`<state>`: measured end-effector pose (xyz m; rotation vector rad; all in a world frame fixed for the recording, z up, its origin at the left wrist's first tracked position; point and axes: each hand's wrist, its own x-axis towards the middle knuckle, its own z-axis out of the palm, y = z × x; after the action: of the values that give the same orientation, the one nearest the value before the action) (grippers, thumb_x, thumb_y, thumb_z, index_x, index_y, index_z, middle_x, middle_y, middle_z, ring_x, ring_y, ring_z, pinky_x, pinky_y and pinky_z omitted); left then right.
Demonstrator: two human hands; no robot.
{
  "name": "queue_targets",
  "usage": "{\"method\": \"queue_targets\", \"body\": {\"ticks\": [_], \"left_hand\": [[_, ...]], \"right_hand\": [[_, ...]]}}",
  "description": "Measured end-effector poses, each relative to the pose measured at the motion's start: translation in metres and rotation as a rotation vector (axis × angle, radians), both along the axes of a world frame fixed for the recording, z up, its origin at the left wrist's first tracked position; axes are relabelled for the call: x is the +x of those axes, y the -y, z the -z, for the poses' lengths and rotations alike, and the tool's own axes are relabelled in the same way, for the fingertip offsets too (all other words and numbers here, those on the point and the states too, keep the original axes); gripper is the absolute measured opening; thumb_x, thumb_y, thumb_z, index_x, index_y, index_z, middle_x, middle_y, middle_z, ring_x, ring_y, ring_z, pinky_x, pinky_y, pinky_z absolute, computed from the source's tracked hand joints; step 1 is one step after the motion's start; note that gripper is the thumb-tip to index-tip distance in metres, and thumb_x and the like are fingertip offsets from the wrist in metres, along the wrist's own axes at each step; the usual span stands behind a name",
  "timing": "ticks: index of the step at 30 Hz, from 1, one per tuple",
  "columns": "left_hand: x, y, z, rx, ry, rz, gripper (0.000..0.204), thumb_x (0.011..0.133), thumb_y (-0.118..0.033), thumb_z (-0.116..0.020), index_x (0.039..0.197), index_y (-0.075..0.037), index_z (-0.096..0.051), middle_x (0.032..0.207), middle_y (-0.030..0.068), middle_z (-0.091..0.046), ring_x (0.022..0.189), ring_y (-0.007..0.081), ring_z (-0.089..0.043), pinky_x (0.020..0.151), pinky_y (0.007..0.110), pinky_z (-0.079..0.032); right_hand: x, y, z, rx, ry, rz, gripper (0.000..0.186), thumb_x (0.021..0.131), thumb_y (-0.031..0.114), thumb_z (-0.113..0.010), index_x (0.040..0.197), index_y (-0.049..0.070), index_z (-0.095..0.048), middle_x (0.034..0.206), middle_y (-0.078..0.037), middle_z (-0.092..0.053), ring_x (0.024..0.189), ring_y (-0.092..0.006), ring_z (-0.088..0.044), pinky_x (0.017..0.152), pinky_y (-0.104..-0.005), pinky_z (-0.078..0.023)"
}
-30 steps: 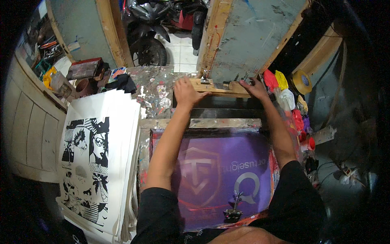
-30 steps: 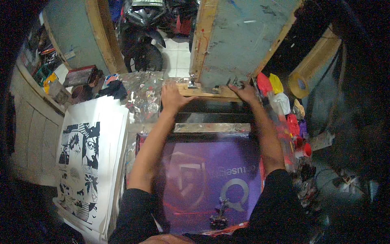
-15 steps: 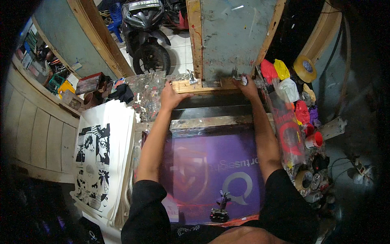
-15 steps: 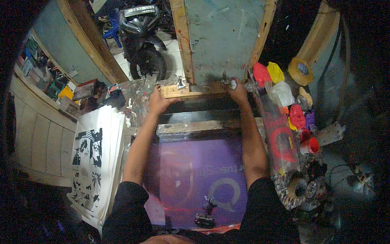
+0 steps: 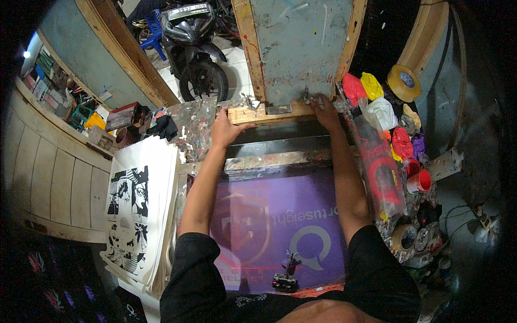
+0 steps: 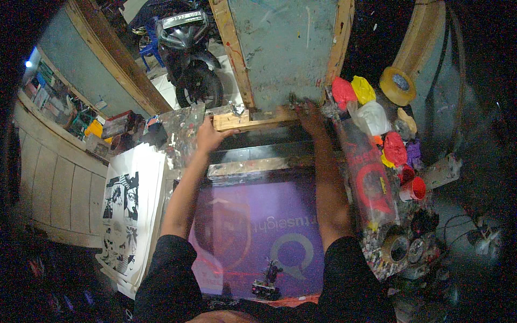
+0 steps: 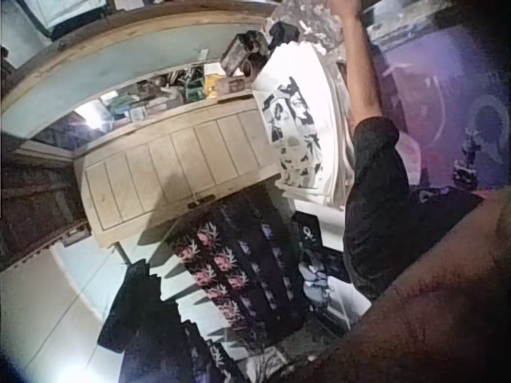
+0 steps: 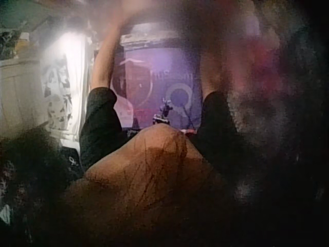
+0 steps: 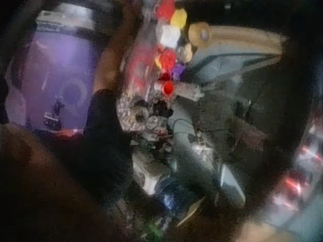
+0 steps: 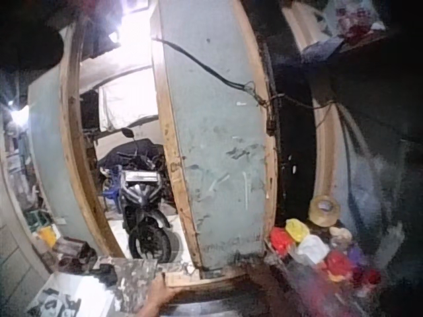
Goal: The person secures a purple screen printing frame onto a wooden workbench using metal clamps. They then apply strips of clear adhesive tape along the edges of the frame to seal the mesh, ensuring the setup is ready for printing.
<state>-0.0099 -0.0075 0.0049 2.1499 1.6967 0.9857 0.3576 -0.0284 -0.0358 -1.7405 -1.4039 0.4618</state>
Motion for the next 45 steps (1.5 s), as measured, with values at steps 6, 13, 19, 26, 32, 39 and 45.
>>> {"method": "queue_targets", "body": {"ticks": [6, 13, 19, 26, 32, 39, 45], "left_hand": [[0.010, 0.001, -0.009, -0.003, -0.075, -0.003, 0.096, 0.054, -0.062, -0.087, 0.119, 0.002, -0.055, 0.113, 0.0216, -0.064, 0.107, 0.0363, -0.061, 0.090, 0.044, -0.049], [0.010, -0.011, 0.007, 0.183, 0.000, 0.149, 0.093, 0.064, -0.064, -0.080, 0.129, -0.002, -0.056, 0.121, 0.0176, -0.062, 0.120, 0.0342, -0.052, 0.108, 0.045, -0.030], [0.024, -0.032, 0.006, 0.017, 0.022, 0.140, 0.069, 0.075, -0.059, -0.075, 0.121, -0.007, -0.068, 0.118, 0.0165, -0.066, 0.111, 0.0318, -0.060, 0.097, 0.041, -0.045], [0.023, -0.033, -0.003, -0.170, 0.075, 0.186, 0.067, 0.078, -0.054, -0.075, 0.125, -0.008, -0.066, 0.121, 0.0198, -0.064, 0.109, 0.0308, -0.061, 0.094, 0.040, -0.047], [0.008, -0.050, 0.016, -0.132, 0.147, 0.320, 0.053, 0.087, -0.043, -0.068, 0.128, -0.008, -0.064, 0.117, 0.0187, -0.062, 0.107, 0.0310, -0.057, 0.096, 0.038, -0.045], [0.010, -0.047, 0.022, -0.107, 0.196, 0.261, 0.048, 0.088, -0.039, -0.066, 0.124, -0.006, -0.065, 0.107, 0.0178, -0.064, 0.100, 0.0307, -0.056, 0.091, 0.037, -0.044], [0.013, -0.042, 0.017, -0.047, 0.179, 0.253, 0.047, 0.088, -0.038, -0.067, 0.122, -0.006, -0.066, 0.096, 0.0165, -0.063, 0.090, 0.0285, -0.057, 0.085, 0.037, -0.046]], "right_hand": [[0.017, -0.017, 0.029, 0.110, 0.057, -0.065, 0.050, 0.094, 0.036, -0.062, 0.137, 0.011, -0.055, 0.139, -0.019, -0.052, 0.129, -0.0319, -0.050, 0.108, -0.0418, -0.039], [0.005, -0.012, 0.017, 0.091, -0.029, -0.190, 0.049, 0.093, 0.038, -0.062, 0.135, 0.014, -0.056, 0.141, -0.015, -0.051, 0.131, -0.0331, -0.048, 0.111, -0.0422, -0.036], [0.006, -0.003, 0.002, 0.154, 0.004, -0.213, 0.049, 0.093, 0.039, -0.061, 0.134, 0.012, -0.057, 0.137, -0.016, -0.055, 0.130, -0.0332, -0.049, 0.111, -0.0426, -0.036], [0.011, -0.006, 0.013, 0.202, 0.001, -0.270, 0.044, 0.096, 0.031, -0.062, 0.134, 0.009, -0.057, 0.130, -0.016, -0.056, 0.126, -0.0275, -0.050, 0.109, -0.0382, -0.036], [0.019, -0.016, 0.020, 0.158, -0.056, -0.251, 0.043, 0.096, 0.030, -0.064, 0.132, 0.008, -0.059, 0.130, -0.015, -0.057, 0.125, -0.0262, -0.051, 0.108, -0.0371, -0.038], [0.011, -0.010, 0.012, 0.121, -0.078, -0.237, 0.047, 0.095, 0.036, -0.063, 0.132, 0.008, -0.059, 0.133, -0.016, -0.056, 0.127, -0.0282, -0.051, 0.109, -0.0383, -0.037], [0.013, -0.009, 0.014, 0.129, -0.026, -0.171, 0.048, 0.095, 0.038, -0.060, 0.130, 0.005, -0.059, 0.133, -0.019, -0.058, 0.125, -0.0334, -0.054, 0.106, -0.0424, -0.040]]}}
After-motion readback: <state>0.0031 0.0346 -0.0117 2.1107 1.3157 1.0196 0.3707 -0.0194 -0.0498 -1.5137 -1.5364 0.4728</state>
